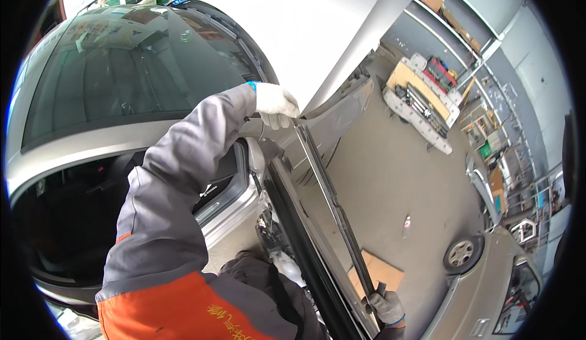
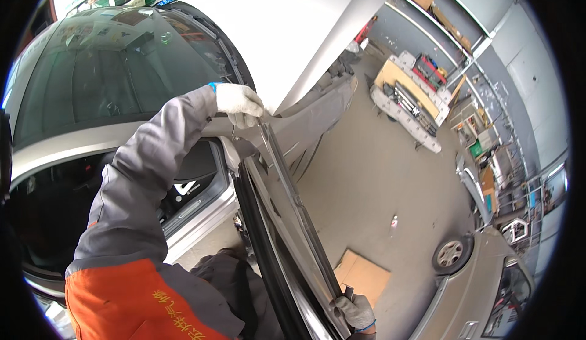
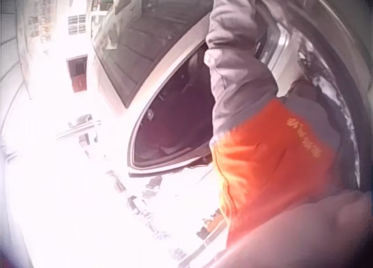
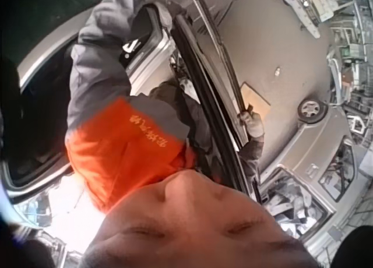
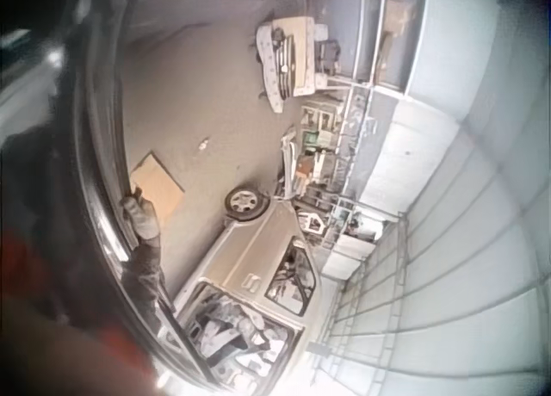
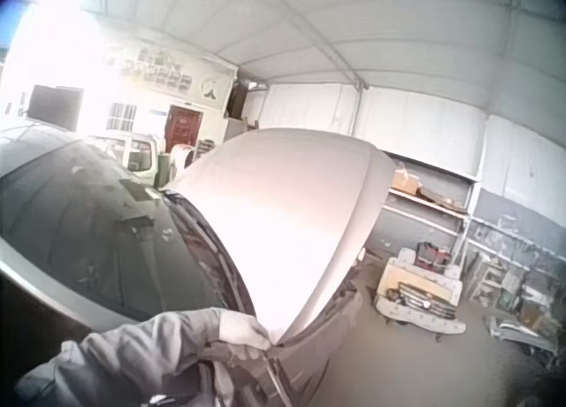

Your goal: The person installs a rubber weather seal onto the perimeter of a car door using a small metal pry tool. They carefully press the seal into place along the door frame, working around the edges and corners, then close the door to check the fit.

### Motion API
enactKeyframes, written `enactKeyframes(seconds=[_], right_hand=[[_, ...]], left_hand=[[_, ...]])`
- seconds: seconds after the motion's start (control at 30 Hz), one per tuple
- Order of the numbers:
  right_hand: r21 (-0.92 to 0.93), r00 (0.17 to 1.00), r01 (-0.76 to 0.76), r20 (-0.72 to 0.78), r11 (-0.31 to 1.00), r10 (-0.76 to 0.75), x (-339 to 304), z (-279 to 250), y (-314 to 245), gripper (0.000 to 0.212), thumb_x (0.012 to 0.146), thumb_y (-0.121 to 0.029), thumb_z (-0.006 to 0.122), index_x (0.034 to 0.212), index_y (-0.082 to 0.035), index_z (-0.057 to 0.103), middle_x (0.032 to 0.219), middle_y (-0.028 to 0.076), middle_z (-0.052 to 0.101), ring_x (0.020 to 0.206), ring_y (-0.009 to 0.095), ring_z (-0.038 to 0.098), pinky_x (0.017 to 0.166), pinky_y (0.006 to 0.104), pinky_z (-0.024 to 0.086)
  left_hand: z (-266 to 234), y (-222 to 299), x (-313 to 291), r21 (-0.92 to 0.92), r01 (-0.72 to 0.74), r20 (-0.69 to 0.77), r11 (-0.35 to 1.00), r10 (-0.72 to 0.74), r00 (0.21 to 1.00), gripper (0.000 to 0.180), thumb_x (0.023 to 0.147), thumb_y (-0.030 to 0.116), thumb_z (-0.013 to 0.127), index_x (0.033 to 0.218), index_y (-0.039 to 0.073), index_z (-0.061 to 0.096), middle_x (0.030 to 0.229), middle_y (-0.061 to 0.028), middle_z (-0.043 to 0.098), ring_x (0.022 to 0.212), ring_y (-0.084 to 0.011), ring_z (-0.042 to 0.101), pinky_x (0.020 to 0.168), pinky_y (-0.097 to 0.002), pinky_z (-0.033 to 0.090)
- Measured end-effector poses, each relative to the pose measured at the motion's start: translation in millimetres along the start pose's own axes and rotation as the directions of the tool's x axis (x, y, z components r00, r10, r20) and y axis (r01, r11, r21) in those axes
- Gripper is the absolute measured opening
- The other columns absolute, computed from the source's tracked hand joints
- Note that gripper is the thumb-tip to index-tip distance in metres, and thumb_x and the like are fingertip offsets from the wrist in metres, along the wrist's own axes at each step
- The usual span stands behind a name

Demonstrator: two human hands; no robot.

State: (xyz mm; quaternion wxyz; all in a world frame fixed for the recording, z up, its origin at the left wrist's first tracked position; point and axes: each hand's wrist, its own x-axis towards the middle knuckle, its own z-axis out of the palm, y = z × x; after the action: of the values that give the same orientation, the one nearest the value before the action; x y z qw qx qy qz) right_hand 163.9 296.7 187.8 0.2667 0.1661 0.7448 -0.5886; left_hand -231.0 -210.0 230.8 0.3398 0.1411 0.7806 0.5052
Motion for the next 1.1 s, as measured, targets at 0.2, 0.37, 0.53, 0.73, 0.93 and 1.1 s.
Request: enactKeyframes(seconds=[0.2,0.37,0.53,0.73,0.93,1.1], right_hand=[[-0.078,1.0,-0.005,-0.006,0.997,0.005,-5.0,-4.5,-19.3,0.068,0.079,-0.063,0.077,0.09,0.004,0.072,0.074,0.01,0.068,0.06,0.018,0.062,0.058,0.0297,0.049],[-0.091,0.997,0.069,0.02,0.993,-0.068,3.2,-18.7,-43.6,0.077,0.078,-0.072,0.074,0.093,0.004,0.069,0.076,0.011,0.068,0.057,0.016,0.06,0.052,0.0299,0.048],[0.08,0.991,0.13,-0.023,0.988,-0.129,11.5,-18.2,-52.5,0.067,0.081,-0.06,0.079,0.099,0.003,0.064,0.08,0.014,0.069,0.056,0.018,0.06,0.05,0.0301,0.047],[0.076,0.991,0.108,0.068,0.991,-0.114,20.1,-37.4,-38.5,0.07,0.08,-0.065,0.077,0.095,0.003,0.069,0.073,0.008,0.063,0.059,0.016,0.057,0.053,0.0296,0.045],[-0.017,0.988,0.157,0.007,0.987,-0.157,10.2,-36.7,-41.3,0.074,0.084,-0.066,0.07,0.091,0.007,0.069,0.07,0.012,0.065,0.055,0.02,0.059,0.051,0.0324,0.046],[0.005,0.982,0.18,0.049,0.984,-0.18,13.1,-49.4,-35.9,0.067,0.087,-0.058,0.073,0.097,0.008,0.067,0.076,0.015,0.067,0.06,0.023,0.062,0.057,0.0357,0.052]], left_hand=[[24.5,17.6,-39.8,-0.243,-0.251,-0.243,0.937,0.192,0.951,0.034,0.099,0.029,0.06,0.116,0.0,0.067,0.088,-0.0114,0.071,0.067,-0.0201,0.065,0.066,-0.0309,0.056],[41.7,9.5,-13.3,-0.645,-0.507,-0.321,0.572,0.399,0.859,0.035,0.102,0.035,0.059,0.116,0.003,0.064,0.094,-0.013,0.072,0.076,-0.0204,0.067,0.068,-0.0343,0.055],[126.6,45.6,-21.0,-0.641,-0.522,-0.281,0.562,0.461,0.842,0.051,0.093,0.031,0.075,0.13,0.002,0.055,0.109,-0.0122,0.069,0.07,-0.0186,0.066,0.067,-0.0342,0.058],[186.0,70.8,-15.7,-0.782,-0.531,-0.245,0.327,0.622,0.744,0.036,0.096,0.03,0.071,0.12,0.006,0.058,0.104,-0.0129,0.068,0.065,-0.0169,0.063,0.063,-0.0317,0.056],[200.6,86.0,-30.6,-0.734,-0.588,-0.326,0.338,0.585,0.743,0.025,0.096,0.028,0.071,0.104,0.008,0.059,0.093,-0.0094,0.066,0.061,-0.017,0.06,0.058,-0.0305,0.053],[205.9,92.7,-33.9,-0.764,-0.592,-0.415,0.256,0.507,0.755,0.021,0.095,0.026,0.072,0.098,0.008,0.062,0.079,-0.007,0.066,0.056,-0.0139,0.057,0.05,-0.0263,0.047]])
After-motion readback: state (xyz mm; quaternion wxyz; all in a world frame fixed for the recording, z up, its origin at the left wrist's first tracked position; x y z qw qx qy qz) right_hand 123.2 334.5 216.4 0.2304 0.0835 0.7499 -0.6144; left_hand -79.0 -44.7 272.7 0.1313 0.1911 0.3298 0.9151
